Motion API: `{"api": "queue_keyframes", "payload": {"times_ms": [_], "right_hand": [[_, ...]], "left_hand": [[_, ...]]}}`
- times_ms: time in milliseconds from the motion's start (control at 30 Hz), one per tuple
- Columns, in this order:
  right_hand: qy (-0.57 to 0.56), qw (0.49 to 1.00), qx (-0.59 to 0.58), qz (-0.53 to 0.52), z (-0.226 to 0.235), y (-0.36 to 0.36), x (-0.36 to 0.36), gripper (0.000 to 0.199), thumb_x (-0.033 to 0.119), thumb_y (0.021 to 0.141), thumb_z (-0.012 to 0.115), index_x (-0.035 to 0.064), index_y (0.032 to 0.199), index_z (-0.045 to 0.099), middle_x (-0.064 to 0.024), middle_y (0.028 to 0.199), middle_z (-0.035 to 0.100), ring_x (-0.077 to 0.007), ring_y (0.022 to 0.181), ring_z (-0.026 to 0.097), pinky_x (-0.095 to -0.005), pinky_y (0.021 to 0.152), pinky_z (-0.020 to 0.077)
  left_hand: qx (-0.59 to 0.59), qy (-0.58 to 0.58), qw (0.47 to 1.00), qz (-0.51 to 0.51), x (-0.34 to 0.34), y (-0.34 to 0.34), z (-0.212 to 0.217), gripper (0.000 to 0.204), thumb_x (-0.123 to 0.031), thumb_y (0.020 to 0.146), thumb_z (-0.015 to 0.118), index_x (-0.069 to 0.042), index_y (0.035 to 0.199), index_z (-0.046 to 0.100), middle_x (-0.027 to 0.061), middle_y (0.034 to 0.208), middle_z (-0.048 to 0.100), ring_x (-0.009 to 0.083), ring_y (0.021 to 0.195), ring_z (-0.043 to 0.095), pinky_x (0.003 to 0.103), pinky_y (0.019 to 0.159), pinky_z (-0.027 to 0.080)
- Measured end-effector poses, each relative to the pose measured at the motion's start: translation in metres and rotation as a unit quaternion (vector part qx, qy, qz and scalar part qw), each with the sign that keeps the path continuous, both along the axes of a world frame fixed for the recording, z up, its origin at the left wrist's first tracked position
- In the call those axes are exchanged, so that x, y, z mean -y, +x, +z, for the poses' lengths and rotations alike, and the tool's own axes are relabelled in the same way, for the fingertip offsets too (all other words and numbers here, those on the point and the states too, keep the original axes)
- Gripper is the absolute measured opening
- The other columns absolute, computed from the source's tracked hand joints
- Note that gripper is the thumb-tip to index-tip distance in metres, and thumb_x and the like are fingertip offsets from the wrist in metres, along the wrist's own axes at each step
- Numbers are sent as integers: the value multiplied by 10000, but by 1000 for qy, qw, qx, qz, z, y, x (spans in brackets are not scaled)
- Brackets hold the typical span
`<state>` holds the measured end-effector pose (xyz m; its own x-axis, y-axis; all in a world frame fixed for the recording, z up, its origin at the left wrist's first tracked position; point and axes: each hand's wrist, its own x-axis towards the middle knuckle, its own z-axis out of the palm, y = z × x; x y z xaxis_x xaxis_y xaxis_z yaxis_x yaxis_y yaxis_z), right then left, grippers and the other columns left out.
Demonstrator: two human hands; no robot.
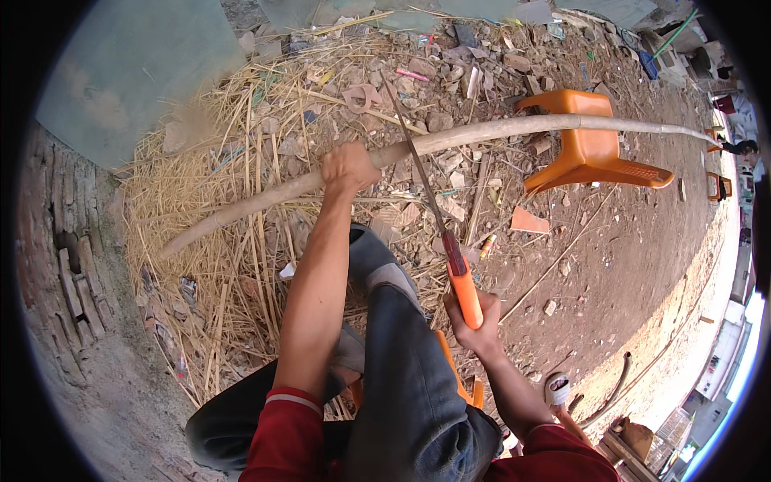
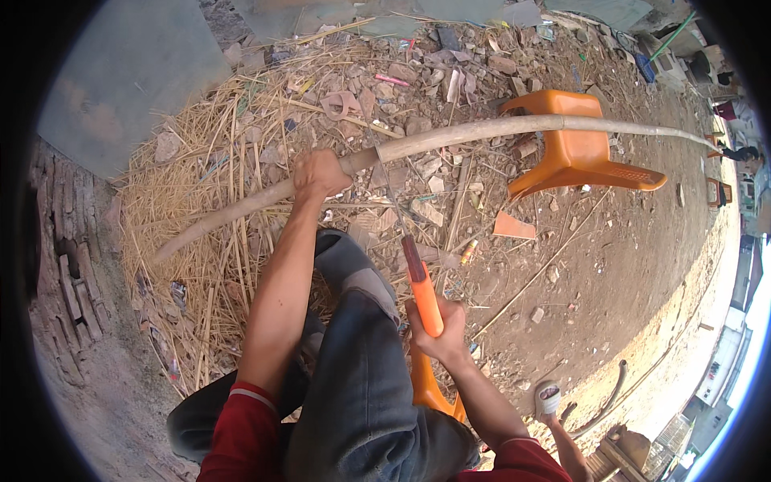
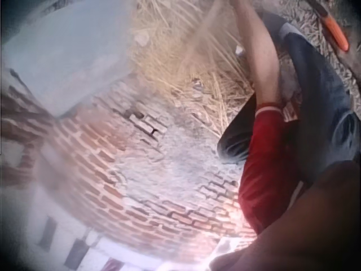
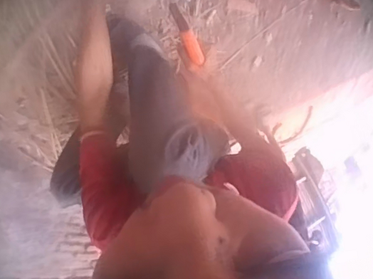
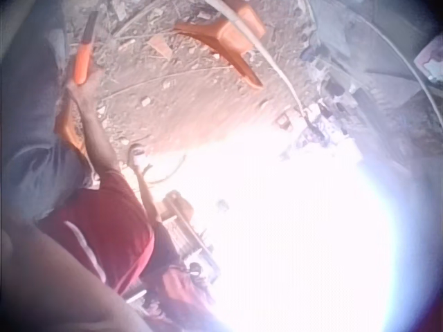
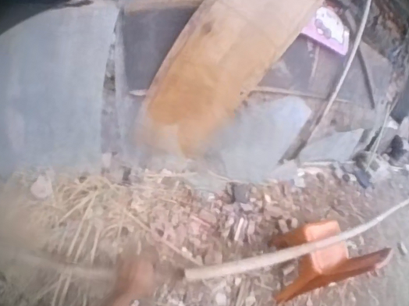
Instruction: The person sits on a small orange stool and uses a hand saw to cut a long, thin wooden stick. They hold the stick with their left hand and saw with their right hand, making repetitive back-and-forth motions to cut through the wood.
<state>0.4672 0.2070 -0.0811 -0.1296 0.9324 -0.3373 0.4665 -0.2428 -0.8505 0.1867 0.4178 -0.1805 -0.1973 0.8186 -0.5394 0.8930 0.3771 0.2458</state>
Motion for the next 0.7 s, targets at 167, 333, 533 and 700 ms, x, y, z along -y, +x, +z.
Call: {"api": "queue_keyframes", "payload": {"times_ms": [167, 333, 533, 700], "right_hand": [[19, 999, -7, -26, -8, -21, -13, 161, 97, 899, 731, -1, 801, 649, -59, 589, 593, -100, 543, 550, -320, 530, 463], [47, 996, 14, 71, 18, 15, 54, 202, 90, 872, 781, 25, 744, 640, -44, 560, 544, -108, 481, 535, -325, 506, 443], [51, 999, -11, -1, -9, 16, 33, 247, 53, 887, 756, 21, 697, 601, -33, 551, 535, -107, 472, 512, -312, 481, 415], [59, 996, -16, 59, 6, 16, 33, 263, 49, 887, 755, 30, 692, 579, 4, 545, 512, -78, 484, 479, -310, 476, 405]], "left_hand": [[16, -2, 1000, 0, 9, 4, 4, 369, -233, 690, 781, -31, 997, 818, 222, 1047, 785, 351, 1009, 770, 405, 914, 608], [1, -8, 1000, 15, -3, -1, 4, 365, -243, 698, 779, -31, 993, 817, 207, 1023, 790, 352, 988, 774, 399, 902, 609], [-25, 18, 999, 12, -8, -4, 6, 326, -236, 686, 795, -50, 953, 815, 192, 958, 785, 326, 928, 777, 386, 843, 616], [-12, 34, 999, 13, -2, 3, 5, 331, -224, 692, 789, -35, 964, 815, 224, 991, 783, 349, 948, 777, 402, 865, 617]]}}
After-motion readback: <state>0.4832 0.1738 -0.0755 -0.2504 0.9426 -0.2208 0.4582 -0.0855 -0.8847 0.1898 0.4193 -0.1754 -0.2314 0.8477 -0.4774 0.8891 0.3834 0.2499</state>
